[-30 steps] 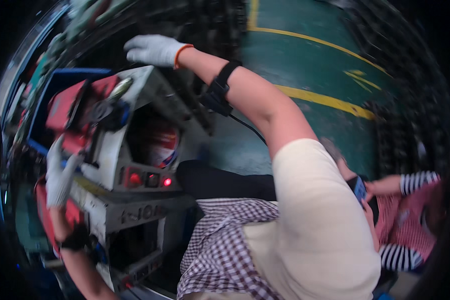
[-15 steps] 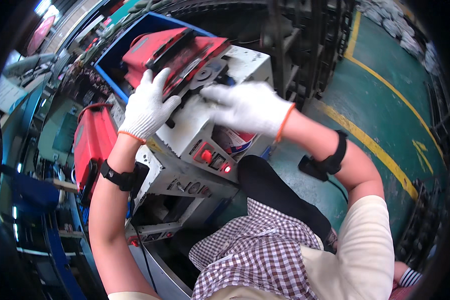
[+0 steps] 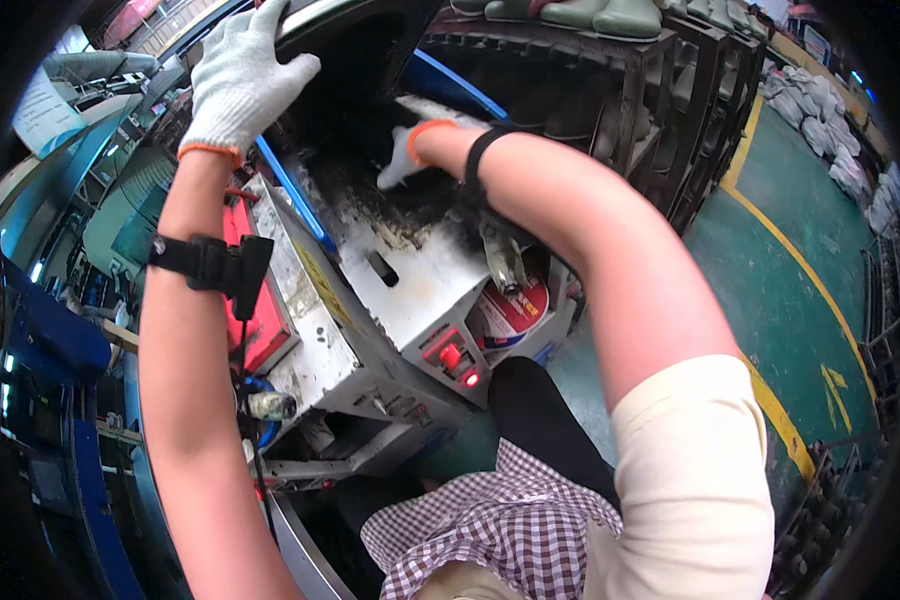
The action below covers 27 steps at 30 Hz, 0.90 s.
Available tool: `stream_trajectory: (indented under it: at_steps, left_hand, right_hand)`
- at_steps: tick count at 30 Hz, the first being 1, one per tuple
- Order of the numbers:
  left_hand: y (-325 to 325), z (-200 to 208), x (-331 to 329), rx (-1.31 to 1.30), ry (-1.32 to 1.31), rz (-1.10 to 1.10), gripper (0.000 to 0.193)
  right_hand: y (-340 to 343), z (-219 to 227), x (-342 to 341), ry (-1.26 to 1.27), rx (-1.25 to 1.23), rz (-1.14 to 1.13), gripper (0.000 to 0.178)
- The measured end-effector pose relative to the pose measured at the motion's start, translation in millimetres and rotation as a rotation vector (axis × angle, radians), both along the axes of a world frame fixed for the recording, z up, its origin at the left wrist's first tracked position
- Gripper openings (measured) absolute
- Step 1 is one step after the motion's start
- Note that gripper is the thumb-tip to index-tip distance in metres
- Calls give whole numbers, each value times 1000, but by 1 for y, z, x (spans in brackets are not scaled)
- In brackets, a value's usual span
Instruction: Operating a shoe press machine to attach or shape soles.
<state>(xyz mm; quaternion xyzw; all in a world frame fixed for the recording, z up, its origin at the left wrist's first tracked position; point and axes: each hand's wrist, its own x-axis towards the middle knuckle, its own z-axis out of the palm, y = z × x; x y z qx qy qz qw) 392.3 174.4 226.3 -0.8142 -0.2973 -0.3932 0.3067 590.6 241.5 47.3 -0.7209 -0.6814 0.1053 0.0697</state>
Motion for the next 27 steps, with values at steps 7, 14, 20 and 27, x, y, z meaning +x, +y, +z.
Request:
stream_trajectory:
  at_steps: [7,14,20,27]
  left_hand:
    - [5,24,-2,14,83,-110,88]
    - [-93,-75,-87,-1035,-693,-842,73]
    - [-191,-182,-160,-1301,-1131,-747,27]
    - [-306,-211,-293,-919,-1916,-752,57]
  right_hand:
    - [-10,41,17,284,-32,-128,86]
    - [-163,50,-3,1498,-97,5,55]
    - [-238,-5,-127,1821,-71,264,61]
    - [-260,11,-261,879,227,991,75]
